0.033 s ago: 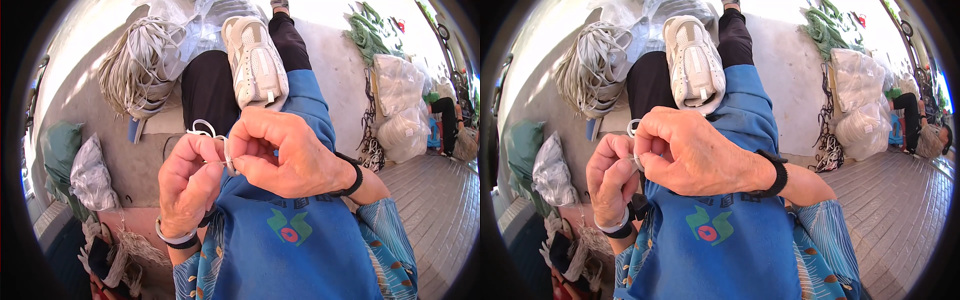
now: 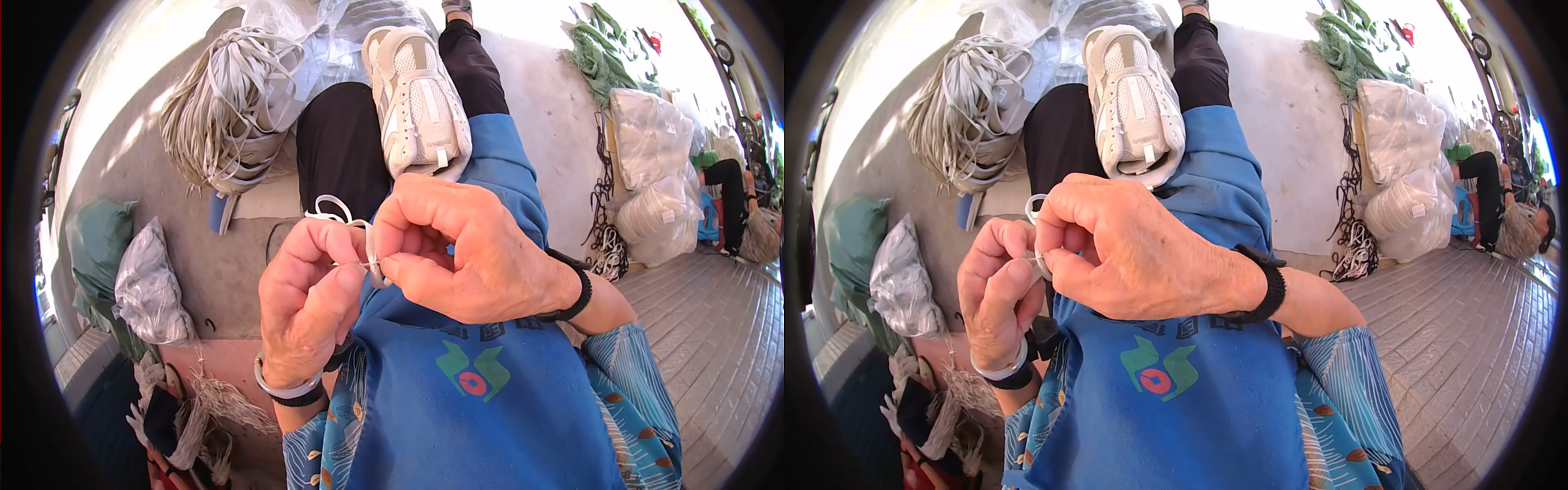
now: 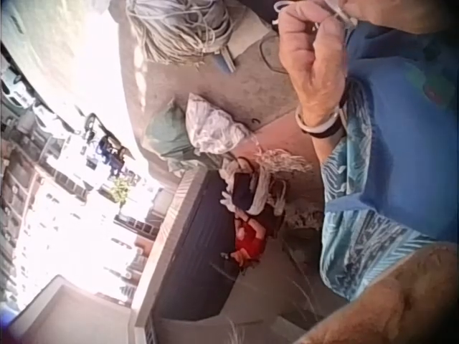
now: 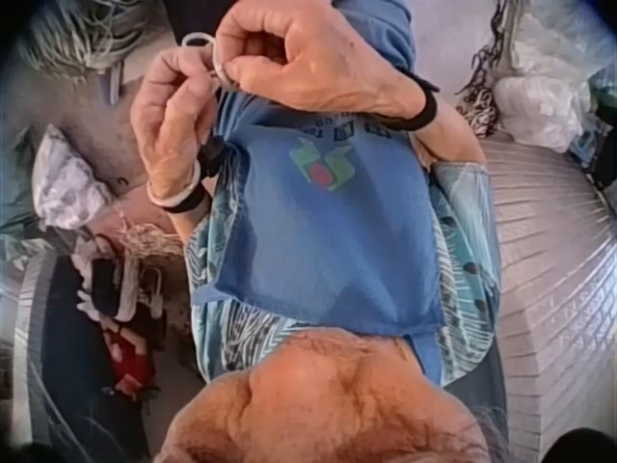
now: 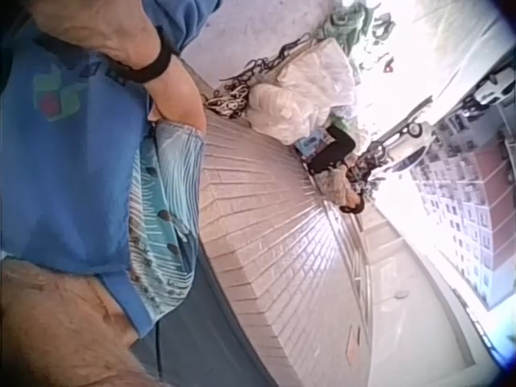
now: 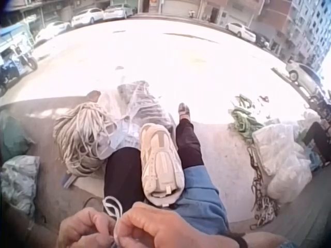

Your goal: Attaching white plastic tags or security cords to athletic shoes.

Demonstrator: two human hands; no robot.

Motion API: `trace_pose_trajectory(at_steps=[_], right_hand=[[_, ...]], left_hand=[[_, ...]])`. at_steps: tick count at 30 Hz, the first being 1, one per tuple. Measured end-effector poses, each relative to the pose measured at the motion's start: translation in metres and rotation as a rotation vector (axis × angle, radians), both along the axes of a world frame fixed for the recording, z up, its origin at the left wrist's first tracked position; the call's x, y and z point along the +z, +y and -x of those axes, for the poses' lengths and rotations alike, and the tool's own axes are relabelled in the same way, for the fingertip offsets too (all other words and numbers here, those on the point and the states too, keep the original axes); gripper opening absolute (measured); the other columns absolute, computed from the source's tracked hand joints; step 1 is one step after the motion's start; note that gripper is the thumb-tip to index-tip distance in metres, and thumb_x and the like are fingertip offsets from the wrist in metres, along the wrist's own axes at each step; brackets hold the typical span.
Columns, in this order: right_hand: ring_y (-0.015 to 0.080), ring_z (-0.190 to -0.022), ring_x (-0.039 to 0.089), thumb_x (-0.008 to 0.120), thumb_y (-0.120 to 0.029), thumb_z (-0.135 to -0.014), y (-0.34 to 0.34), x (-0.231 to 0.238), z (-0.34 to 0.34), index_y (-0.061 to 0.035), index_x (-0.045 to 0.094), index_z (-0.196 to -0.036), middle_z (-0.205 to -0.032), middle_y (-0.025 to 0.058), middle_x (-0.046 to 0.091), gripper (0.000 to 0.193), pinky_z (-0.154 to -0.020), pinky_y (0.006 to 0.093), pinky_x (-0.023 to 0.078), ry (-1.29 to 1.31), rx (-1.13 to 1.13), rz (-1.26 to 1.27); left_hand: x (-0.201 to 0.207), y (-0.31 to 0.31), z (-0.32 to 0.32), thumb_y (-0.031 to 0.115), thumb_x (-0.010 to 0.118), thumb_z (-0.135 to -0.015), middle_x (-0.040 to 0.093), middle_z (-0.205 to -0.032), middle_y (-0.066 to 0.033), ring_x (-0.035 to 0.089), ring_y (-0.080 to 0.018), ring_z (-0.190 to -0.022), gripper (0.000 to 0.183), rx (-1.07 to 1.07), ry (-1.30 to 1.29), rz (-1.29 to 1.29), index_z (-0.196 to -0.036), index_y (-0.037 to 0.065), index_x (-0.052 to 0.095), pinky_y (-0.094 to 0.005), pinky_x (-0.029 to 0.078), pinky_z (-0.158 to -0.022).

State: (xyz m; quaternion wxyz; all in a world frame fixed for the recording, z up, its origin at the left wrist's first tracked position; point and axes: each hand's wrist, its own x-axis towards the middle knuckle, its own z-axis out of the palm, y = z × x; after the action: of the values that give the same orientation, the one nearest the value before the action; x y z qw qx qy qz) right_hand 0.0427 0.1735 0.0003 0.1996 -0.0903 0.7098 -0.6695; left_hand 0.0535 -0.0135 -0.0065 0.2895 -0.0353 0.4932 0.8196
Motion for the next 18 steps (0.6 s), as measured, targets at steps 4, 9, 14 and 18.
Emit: trace_pose_trajectory(at_steps=[4, 9, 14, 18], right_hand=[[0.0107, -0.06, 0.05, 0.057, -0.004, -0.075, -0.001, -0.003, 0.001, 0.0002, 0.054, -0.076, -0.073, 0.0062, 0.051, 0.005, -0.052, 0.0251, 0.042, -0.031, -0.034, 0.025], [0.0117, -0.06, 0.05, 0.058, -0.004, -0.076, -0.005, -0.004, -0.002, -0.0002, 0.053, -0.076, -0.073, 0.0067, 0.051, 0.006, -0.051, 0.0253, 0.042, 0.011, -0.092, 0.006], [0.0018, -0.059, 0.046, 0.058, 0.002, -0.077, -0.003, -0.011, 0.0, -0.0023, 0.054, -0.081, -0.071, -0.0014, 0.053, 0.007, -0.049, 0.0179, 0.036, 0.193, -0.053, -0.027], [0.0015, -0.06, 0.046, 0.058, 0.002, -0.077, -0.004, -0.015, -0.003, -0.0018, 0.054, -0.081, -0.071, -0.0016, 0.052, 0.007, -0.049, 0.0175, 0.036, -0.104, -0.066, 0.166]], left_hand=[[0.0, -0.001, 0.0, 0.004, 0.056, -0.085, 0.054, -0.098, -0.0082, 0.044, 0.0003, -0.06, 0.017, 0.013, -0.025, 0.023, -0.098, 0.001, 0.045, -0.0128, 0.034, -0.048], [0.004, 0.006, -0.002, -0.008, 0.059, -0.08, 0.053, -0.097, -0.0069, 0.049, -0.0007, -0.067, 0.025, 0.046, -0.01, 0.051, -0.1, -0.001, 0.045, -0.0124, 0.038, -0.055], [-0.005, 0.004, 0.0, -0.007, 0.059, -0.081, 0.055, -0.093, -0.0054, 0.052, -0.0034, -0.074, 0.02, 0.023, 0.012, 0.062, -0.097, -0.003, 0.048, -0.0151, 0.042, -0.062], [-0.01, 0.003, -0.002, -0.006, 0.058, -0.082, 0.056, -0.093, -0.0049, 0.053, -0.0064, -0.081, 0.014, 0.062, 0.045, 0.046, -0.094, -0.003, 0.051, -0.0186, 0.044, -0.071]])
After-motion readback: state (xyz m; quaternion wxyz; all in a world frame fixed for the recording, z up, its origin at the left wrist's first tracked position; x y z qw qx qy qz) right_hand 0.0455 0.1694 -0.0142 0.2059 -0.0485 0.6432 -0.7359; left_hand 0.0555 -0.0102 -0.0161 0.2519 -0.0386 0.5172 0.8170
